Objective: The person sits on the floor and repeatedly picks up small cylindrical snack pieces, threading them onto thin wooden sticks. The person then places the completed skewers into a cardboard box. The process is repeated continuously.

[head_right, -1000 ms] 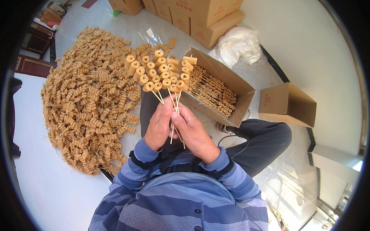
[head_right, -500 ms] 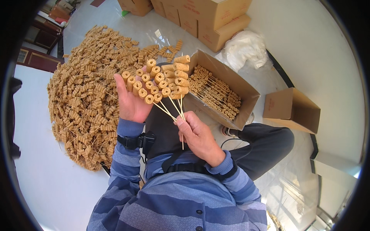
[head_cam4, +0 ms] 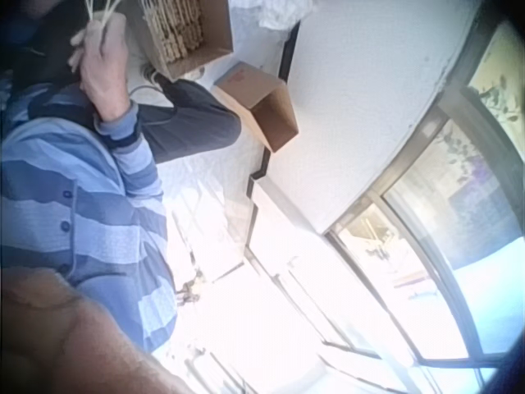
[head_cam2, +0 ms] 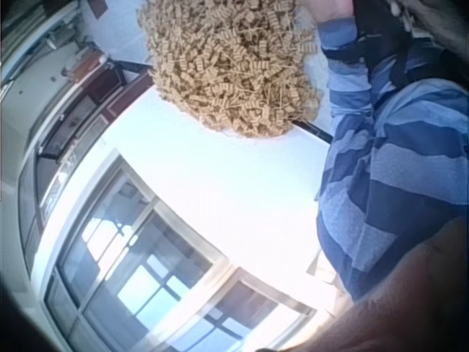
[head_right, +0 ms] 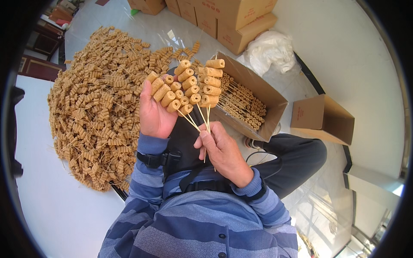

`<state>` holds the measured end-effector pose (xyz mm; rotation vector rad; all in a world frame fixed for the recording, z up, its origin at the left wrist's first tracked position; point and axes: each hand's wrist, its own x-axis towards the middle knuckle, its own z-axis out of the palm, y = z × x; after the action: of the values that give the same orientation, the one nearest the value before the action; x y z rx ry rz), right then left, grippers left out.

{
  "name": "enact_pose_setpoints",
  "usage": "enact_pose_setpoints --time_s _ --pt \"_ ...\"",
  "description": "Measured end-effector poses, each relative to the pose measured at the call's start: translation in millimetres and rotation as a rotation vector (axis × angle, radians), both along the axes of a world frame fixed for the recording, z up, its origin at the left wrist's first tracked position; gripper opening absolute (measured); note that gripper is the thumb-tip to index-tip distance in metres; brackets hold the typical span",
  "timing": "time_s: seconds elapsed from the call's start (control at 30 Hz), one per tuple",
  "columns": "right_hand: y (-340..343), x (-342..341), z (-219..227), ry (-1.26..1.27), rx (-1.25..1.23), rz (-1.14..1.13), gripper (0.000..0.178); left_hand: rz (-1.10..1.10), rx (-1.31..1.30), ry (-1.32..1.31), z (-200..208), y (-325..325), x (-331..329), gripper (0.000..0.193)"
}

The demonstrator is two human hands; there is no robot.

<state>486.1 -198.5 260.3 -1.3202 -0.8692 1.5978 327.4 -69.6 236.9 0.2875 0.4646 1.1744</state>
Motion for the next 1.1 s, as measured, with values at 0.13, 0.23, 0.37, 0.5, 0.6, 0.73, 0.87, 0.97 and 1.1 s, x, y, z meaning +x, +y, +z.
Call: enact_pose_setpoints --time_s 0.13,0.23,0.37,0.5,0.6,0.73,0.87,0.97,1.1 --pt "0 -1 -6 -0.107 0.035 -0.079 0.018 0.006 0.127 0.074 -6 1 -6 0.038" --pt "1 -1 -8 -0.086 -0.018 -0.082 0.019 -0.021 0.140 0.061 -6 2 -11 0.042" --pt "4 5 -10 0.098 -0.058 -0.023 0.020 -0.068 0.113 -0.014 -5 1 -13 0.044" --pt "5 11 -14 0.111 -0.055 0.051 0.021 -0.166 0.077 -0.025 -9 -7 -8 0.039" --pt "4 13 -18 0.086 -0.047 0.022 0.020 -0.165 0.063 -0.029 -13 -12 -2 0.041" --pt "3 8 -19 0.121 -0.060 -0.064 0.020 -0.235 0.075 -0.091 -13 -11 -3 0.044" --pt "7 5 -17 0.131 -0.069 -0.065 0.020 -0.323 0.053 -0.076 -10 -15 -3 0.039" --pt "7 10 -14 0.116 -0.145 -0.004 0.021 -0.265 0.045 -0.011 -10 -19 1 0.039" --pt "6 10 -14 0.151 -0.149 -0.030 0.022 -0.190 0.018 0.003 -14 -23 5 0.037"
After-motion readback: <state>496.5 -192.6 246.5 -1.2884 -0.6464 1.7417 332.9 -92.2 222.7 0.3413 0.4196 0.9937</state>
